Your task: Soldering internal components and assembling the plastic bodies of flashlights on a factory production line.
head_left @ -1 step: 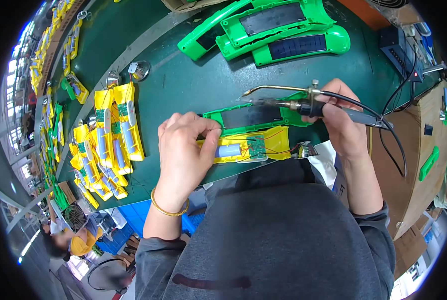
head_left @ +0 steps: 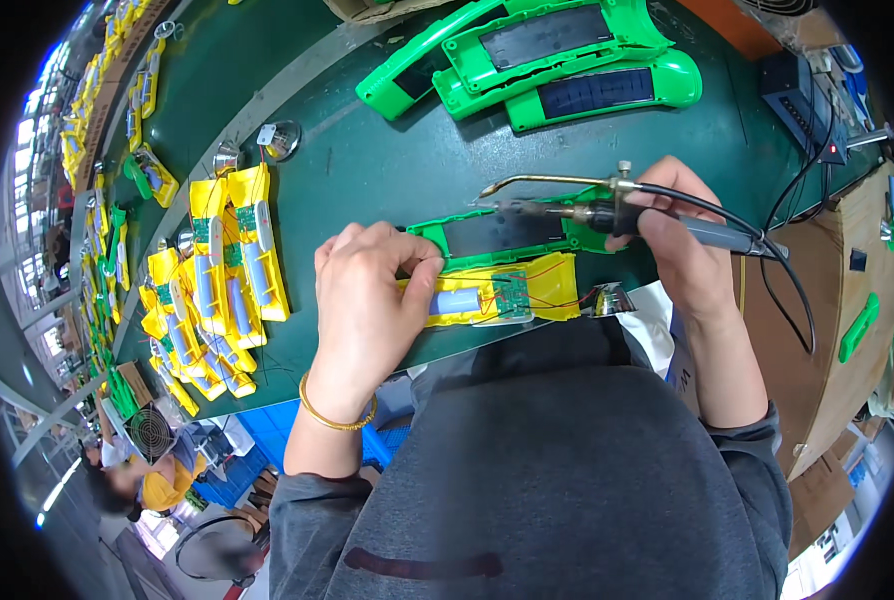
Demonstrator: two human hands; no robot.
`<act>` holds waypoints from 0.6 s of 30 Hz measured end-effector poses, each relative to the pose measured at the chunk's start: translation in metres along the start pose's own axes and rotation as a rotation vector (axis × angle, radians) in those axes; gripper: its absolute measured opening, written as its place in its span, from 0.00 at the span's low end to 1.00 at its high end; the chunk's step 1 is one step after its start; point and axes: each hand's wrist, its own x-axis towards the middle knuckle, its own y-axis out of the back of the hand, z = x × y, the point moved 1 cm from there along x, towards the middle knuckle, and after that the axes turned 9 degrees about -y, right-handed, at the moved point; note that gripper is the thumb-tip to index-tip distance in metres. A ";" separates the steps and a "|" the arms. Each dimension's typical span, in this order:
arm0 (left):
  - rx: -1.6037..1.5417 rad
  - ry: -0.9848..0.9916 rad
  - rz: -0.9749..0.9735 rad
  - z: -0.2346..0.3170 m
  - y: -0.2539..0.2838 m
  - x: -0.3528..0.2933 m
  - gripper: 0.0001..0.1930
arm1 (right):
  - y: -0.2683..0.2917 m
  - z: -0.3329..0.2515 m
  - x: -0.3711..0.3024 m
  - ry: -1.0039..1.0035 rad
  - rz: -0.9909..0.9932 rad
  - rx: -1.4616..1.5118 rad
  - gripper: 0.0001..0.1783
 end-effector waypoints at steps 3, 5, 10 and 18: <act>0.016 0.032 -0.101 0.000 0.001 0.005 0.01 | -0.011 -0.006 0.001 -0.074 -0.007 -0.172 0.10; 0.029 0.046 -0.127 0.003 0.000 0.007 0.01 | -0.011 -0.002 0.001 0.001 -0.008 -0.294 0.09; 0.020 0.060 -0.134 0.003 -0.002 0.010 0.01 | -0.016 -0.003 0.006 0.122 -0.029 -0.532 0.09; 0.126 -0.044 -0.032 0.004 -0.009 0.012 0.01 | -0.021 0.000 0.011 0.133 -0.058 -0.551 0.09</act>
